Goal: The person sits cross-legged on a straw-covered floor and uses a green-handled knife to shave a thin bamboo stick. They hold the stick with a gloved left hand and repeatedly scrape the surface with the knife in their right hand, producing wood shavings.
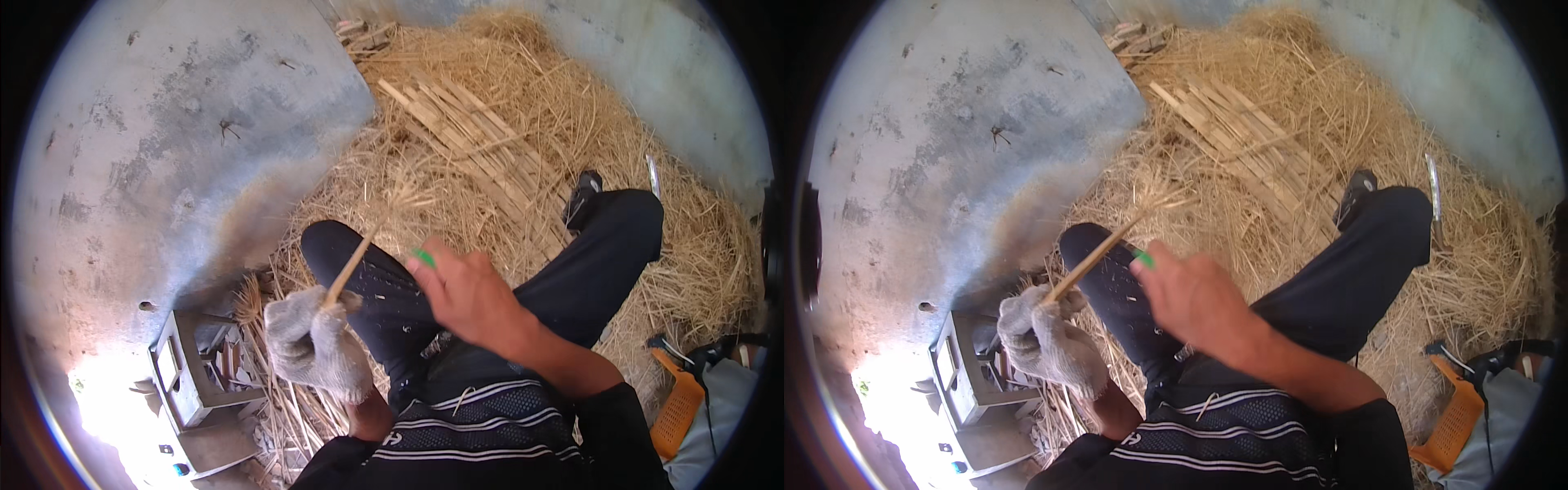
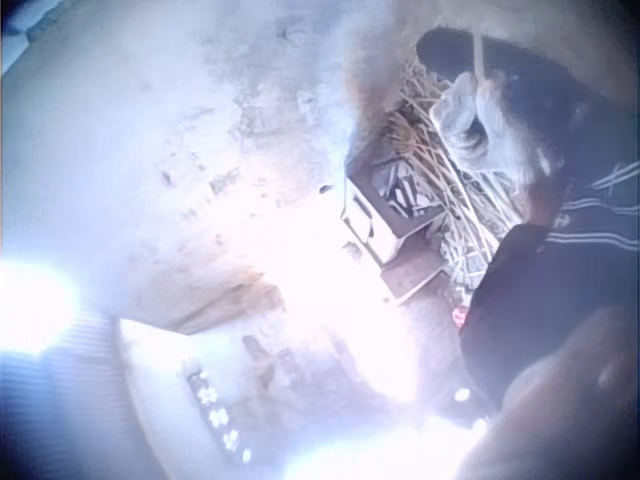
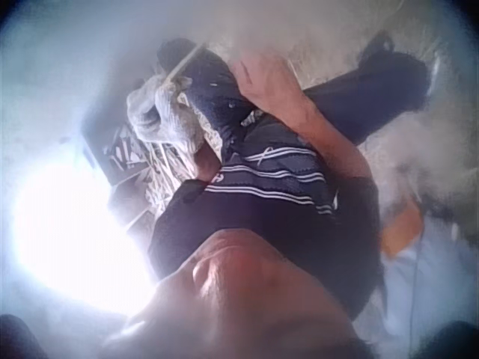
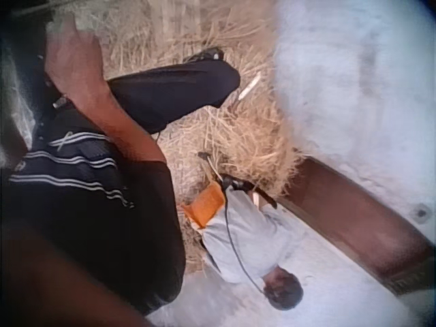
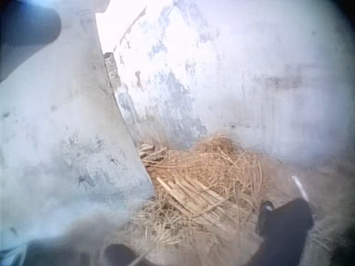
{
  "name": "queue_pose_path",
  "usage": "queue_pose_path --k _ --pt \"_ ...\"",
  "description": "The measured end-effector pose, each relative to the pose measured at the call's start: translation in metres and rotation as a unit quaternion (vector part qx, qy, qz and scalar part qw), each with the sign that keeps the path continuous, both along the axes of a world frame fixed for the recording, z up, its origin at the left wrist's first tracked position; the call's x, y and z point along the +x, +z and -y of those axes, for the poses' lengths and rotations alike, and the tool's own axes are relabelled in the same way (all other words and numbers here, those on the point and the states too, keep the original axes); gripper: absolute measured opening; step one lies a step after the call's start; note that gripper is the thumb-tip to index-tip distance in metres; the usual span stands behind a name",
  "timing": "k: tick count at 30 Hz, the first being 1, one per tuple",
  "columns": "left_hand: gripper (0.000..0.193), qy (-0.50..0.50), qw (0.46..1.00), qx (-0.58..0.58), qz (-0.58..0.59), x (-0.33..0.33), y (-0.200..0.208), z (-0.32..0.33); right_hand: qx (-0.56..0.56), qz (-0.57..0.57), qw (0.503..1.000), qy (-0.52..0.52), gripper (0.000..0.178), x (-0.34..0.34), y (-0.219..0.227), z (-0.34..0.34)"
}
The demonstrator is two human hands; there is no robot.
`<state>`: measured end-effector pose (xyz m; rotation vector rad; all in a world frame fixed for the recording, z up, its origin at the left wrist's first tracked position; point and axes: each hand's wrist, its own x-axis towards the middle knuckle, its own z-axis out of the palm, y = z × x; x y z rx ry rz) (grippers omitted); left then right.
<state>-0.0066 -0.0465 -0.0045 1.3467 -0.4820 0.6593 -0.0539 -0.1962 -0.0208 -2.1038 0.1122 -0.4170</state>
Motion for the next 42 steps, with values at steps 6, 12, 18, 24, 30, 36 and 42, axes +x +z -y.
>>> queue_pose_path --k 6,12,18,24,30,36,42 --pt "0.018 0.067 0.995 0.071 0.038 -0.001 -0.009 -0.013 -0.029 0.024 0.996 0.080 0.021 -0.007 0.011 -0.043" --pt "0.017 0.014 0.990 0.113 0.087 0.002 -0.005 -0.014 -0.160 -0.106 0.980 -0.051 0.025 0.019 -0.158 0.007" --pt "0.025 -0.020 0.999 0.000 -0.026 -0.008 -0.005 -0.010 0.021 -0.067 0.997 0.041 0.024 -0.001 0.011 -0.003" --pt "0.026 -0.030 0.999 -0.022 -0.021 -0.005 -0.008 -0.003 -0.004 -0.001 0.998 0.063 0.020 -0.001 -0.009 -0.034" --pt "0.028 -0.013 1.000 -0.004 0.004 -0.005 -0.010 -0.001 -0.004 -0.024 0.999 0.029 0.021 0.003 -0.014 -0.026" --pt "0.030 -0.011 1.000 0.004 0.005 -0.001 -0.013 -0.001 -0.050 -0.075 0.995 0.037 0.020 0.026 -0.032 -0.021" --pt "0.031 0.108 0.994 0.019 0.029 0.005 -0.016 0.006 0.014 0.009 0.995 0.095 0.023 0.001 -0.004 -0.032"
